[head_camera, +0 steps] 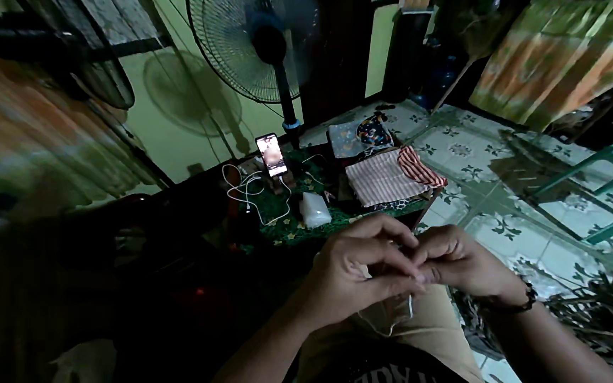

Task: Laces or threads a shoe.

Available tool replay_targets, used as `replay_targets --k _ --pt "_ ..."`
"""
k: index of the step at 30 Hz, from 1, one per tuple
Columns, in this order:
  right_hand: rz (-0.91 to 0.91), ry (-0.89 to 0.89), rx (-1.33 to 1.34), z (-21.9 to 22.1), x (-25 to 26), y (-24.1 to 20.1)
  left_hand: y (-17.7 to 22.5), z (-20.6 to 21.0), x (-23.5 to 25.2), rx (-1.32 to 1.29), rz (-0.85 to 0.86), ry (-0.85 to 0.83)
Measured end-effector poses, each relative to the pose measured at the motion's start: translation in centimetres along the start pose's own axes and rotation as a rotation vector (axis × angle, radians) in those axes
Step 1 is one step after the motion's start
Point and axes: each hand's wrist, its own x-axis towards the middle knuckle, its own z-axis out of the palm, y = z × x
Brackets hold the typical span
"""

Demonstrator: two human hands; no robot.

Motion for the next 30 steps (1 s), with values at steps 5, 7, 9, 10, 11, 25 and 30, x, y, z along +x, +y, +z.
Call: replay_targets --k 5,7,9,10,11,25,30 --pt "-0.012 0.259 -0.015 -0.2 0.8 -1.2 -2.7 -1.5 -3.4 0.170 -0.189 0.249" --pt "-0.041 0.340 -0.018 -0.5 1.3 -1.4 -5.7 -1.3 -6.7 0.285 -0.360 0.299" --pt "-0.056 0.365 -0.013 -0.5 1.9 -1.6 -8.3 -0.7 -10.0 0.363 -0.542 0.237" --pt "-0.066 0.358 -0.007 -0.5 2.3 -1.6 -9.1 -0.4 -11.3 0.382 -0.597 0.202" --pt "-0.076 0.345 -0.002 -0.3 2.7 -1.6 -9.6 0.1 -12.3 0.394 -0.628 0.187" --pt "0.007 0.516 0.118 -1.7 3.5 -0.2 -13.3 3.5 -16.3 0.695 -0.502 0.076" --pt "-0.021 0.481 0.054 -2.0 1.1 -1.8 -13.6 2.9 -16.2 0.652 -0.530 0.065"
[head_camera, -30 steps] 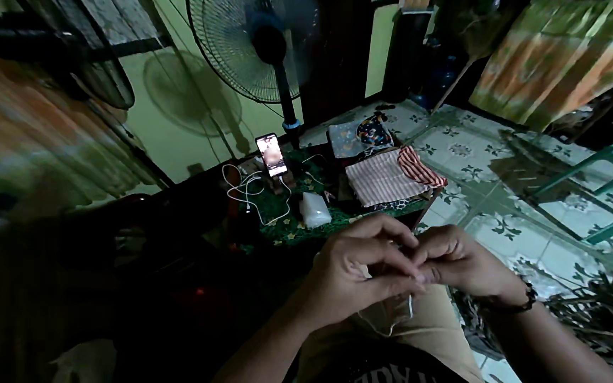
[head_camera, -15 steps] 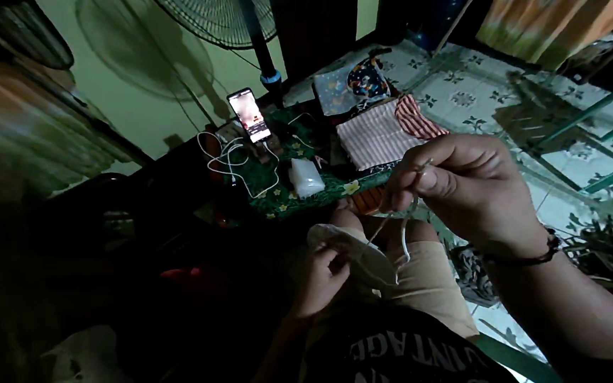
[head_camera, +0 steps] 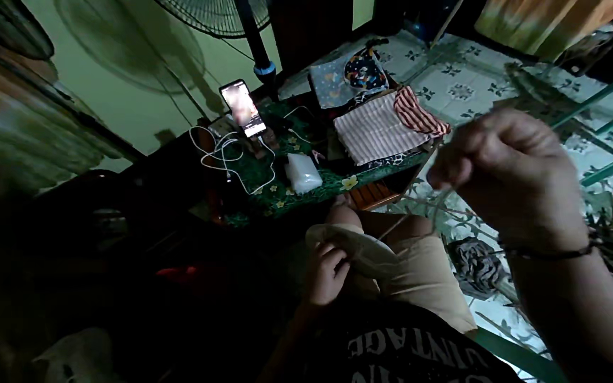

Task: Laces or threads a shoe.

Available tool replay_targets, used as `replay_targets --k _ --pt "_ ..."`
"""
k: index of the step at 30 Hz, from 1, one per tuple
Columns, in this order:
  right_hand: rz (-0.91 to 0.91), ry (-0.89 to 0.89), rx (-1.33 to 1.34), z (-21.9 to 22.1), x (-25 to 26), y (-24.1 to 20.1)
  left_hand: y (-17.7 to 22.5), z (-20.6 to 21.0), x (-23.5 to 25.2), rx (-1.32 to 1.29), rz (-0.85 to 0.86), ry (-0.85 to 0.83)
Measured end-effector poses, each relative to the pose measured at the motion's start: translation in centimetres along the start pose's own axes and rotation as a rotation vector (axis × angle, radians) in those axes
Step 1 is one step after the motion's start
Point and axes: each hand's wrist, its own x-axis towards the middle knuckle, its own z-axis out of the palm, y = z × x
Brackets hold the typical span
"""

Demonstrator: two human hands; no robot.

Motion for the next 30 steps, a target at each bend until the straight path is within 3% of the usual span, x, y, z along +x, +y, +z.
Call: replay_targets --k 6,9,17,21,25,30 --pt "-0.080 -0.335 0.043 -0.6 -4.5 -1.9 1.4 -0.9 0.7 0.001 -0.103 -0.105" --pt "-0.006 -0.491 0.143 -0.5 -6.1 -2.2 1.8 -0.4 0.5 0.145 -0.032 -0.066" --pt "0.096 -0.629 0.206 0.3 -8.2 -1.6 2.0 1.4 -0.3 0.215 0.127 0.035" --pt "0.110 -0.719 0.241 1.4 -8.7 -0.9 1.5 2.5 -0.2 0.118 0.151 0.142" --pt "0.106 -0.798 0.076 1.5 -9.1 -1.0 1.0 2.7 -0.3 0.124 0.179 0.089" --pt "0.132 -0.838 -0.060 1.2 -9.3 -1.5 -0.3 3.3 -1.0 0.104 0.193 0.144"
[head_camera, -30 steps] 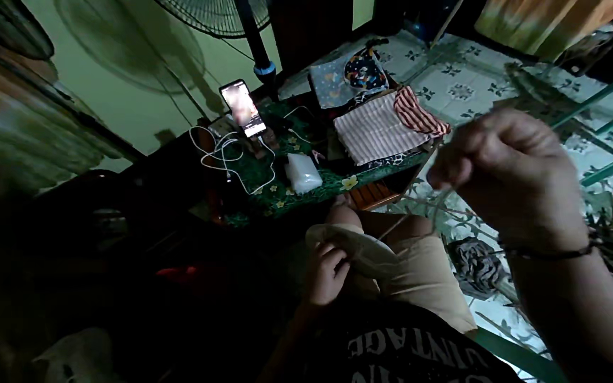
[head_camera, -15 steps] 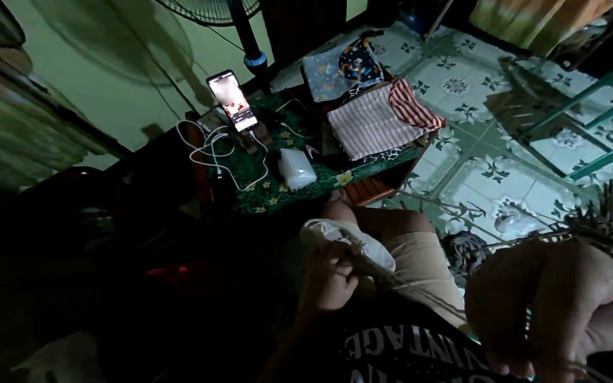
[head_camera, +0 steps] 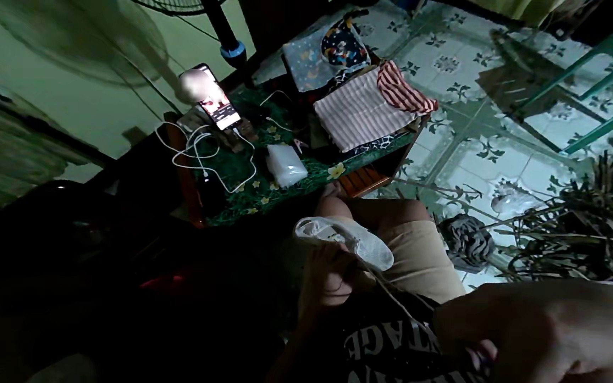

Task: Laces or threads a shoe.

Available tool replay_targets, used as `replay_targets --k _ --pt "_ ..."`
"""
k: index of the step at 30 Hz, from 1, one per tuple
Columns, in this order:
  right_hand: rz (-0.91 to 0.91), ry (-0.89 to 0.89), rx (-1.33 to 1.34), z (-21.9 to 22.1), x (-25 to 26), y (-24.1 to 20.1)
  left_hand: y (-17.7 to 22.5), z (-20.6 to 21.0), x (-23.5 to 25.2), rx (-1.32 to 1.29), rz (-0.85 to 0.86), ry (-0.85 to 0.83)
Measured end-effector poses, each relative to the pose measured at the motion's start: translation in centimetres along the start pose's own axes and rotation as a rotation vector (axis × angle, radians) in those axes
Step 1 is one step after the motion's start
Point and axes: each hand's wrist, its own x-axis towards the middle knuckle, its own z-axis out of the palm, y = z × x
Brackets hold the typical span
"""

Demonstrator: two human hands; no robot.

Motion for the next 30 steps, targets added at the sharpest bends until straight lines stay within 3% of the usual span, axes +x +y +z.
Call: replay_targets --k 5,8,13,20,26,30 --pt "0.020 0.155 -0.056 -0.1 -1.2 1.4 -0.6 -0.1 -0.9 -0.098 -0.037 0.056" --pt "0.149 0.360 -0.109 -1.7 -2.5 2.9 0.1 -1.2 0.0 -0.112 -0.139 -0.023" --pt "0.253 0.671 -0.350 -6.3 -3.1 3.2 -0.5 -1.1 0.6 -0.144 -0.080 -0.036" --pt "0.168 0.796 -0.494 -12.4 -1.6 4.7 -1.8 -3.3 1.2 -0.402 -0.118 -0.122" --pt "0.090 0.862 -0.313 -13.1 -0.1 5.1 -4.0 -8.3 2.9 -0.627 -0.124 -0.266" --pt "0.108 0.926 -0.254 -12.9 0.1 5.9 -5.0 -9.4 3.2 -0.684 -0.129 -0.345"
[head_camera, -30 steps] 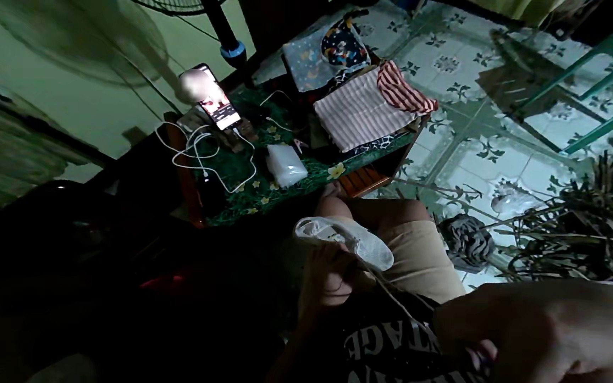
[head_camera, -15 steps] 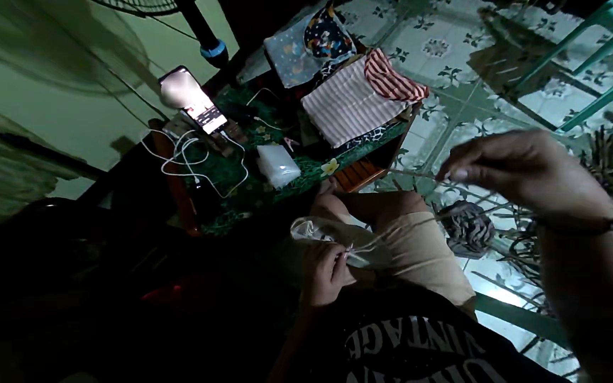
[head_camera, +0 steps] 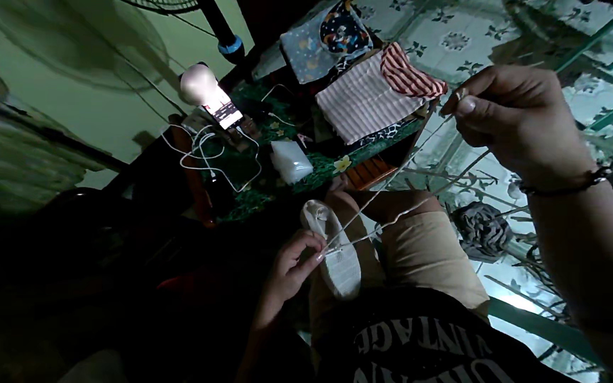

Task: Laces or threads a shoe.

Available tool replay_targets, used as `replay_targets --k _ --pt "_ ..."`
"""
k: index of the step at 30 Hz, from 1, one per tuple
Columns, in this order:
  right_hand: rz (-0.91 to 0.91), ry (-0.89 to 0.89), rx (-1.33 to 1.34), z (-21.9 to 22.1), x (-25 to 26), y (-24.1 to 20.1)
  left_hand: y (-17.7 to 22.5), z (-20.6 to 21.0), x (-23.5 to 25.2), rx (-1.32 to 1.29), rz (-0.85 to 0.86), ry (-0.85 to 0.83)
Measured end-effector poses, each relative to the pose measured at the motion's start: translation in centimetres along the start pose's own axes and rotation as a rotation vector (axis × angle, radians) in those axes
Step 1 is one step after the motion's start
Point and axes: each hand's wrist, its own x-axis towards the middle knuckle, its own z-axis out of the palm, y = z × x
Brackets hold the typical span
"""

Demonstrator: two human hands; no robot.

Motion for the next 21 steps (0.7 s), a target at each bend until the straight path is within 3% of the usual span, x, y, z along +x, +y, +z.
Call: replay_targets --k 3,8,12,17,21 --pt "0.078 0.016 -0.001 0.9 0.0 1.9 -0.4 0.3 -0.4 0.023 -0.020 0.013" --pt "0.205 0.013 -0.141 3.4 0.4 6.6 -2.1 1.9 -2.2 0.037 0.009 0.202" --pt "0.260 -0.156 -0.186 7.2 0.3 8.7 -3.0 2.9 -2.7 0.005 0.045 0.308" --pt "0.414 -0.484 -0.020 12.6 -1.4 8.0 -3.0 2.2 -2.1 0.004 0.033 0.259" --pt "0.308 -0.592 0.095 15.1 -4.9 8.1 -2.5 1.5 -1.6 0.006 -0.070 0.197"
